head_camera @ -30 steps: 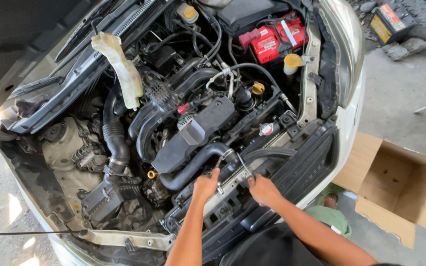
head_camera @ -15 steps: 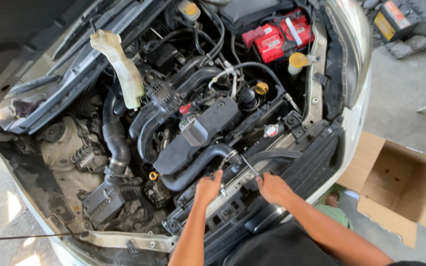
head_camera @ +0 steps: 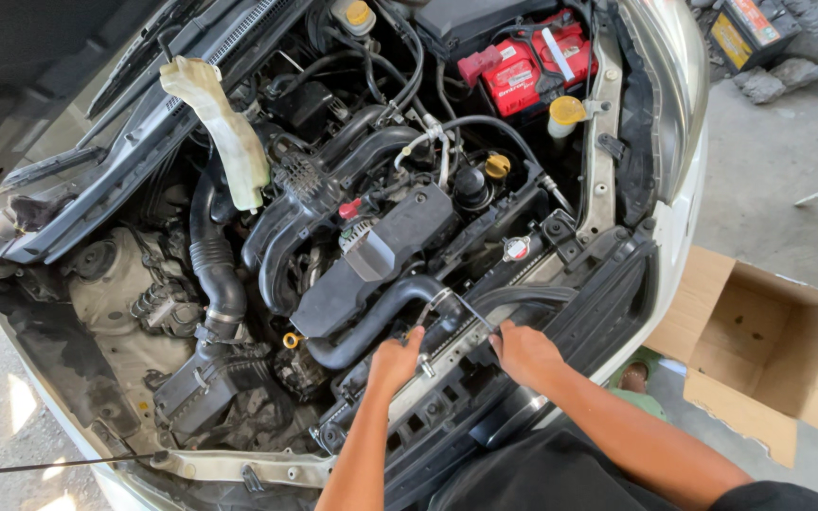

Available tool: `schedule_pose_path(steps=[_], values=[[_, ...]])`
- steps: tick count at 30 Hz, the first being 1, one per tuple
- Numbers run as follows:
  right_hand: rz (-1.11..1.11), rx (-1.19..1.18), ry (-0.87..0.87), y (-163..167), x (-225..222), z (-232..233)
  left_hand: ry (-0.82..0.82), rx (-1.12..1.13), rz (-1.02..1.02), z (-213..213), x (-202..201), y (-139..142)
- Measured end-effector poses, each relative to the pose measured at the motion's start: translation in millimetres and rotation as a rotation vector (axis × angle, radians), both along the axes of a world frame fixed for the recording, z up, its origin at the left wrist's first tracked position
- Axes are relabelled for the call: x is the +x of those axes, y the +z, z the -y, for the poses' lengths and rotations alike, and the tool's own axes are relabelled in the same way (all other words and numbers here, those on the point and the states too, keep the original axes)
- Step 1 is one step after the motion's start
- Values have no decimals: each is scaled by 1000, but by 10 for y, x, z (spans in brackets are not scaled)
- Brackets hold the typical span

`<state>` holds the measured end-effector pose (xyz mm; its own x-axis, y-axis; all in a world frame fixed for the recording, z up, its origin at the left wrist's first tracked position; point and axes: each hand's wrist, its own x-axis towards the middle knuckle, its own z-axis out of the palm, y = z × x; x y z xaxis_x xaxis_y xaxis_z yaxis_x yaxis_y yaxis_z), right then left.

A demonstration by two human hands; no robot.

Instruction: The person takes a socket set from a toolbox on a chair, then uses a socket wrench and pliers to loosen the hose clamp on a radiator hose in the car's engine bay and works the hose fitting at the radiator, continuing to loosen and reposition the clamp by hand and with the wrench.

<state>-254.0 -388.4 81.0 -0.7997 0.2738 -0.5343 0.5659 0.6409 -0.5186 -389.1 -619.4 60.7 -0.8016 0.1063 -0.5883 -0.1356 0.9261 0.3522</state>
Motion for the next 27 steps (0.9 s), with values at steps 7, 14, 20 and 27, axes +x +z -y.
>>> schedule_pose_path(steps=[7,14,20,27], values=[[-15,16,17,5,-11,1,-1,-13,20,11,-37,30],[-116,4,36,-371,-244,13,-20,-11,17,15,-13,-30],[-124,0,-28,-714,-313,164,-14,136,-97,58,-71,-80],[-96,-109,-75,-639,150,144,-47,-7,27,121,-90,-84]])
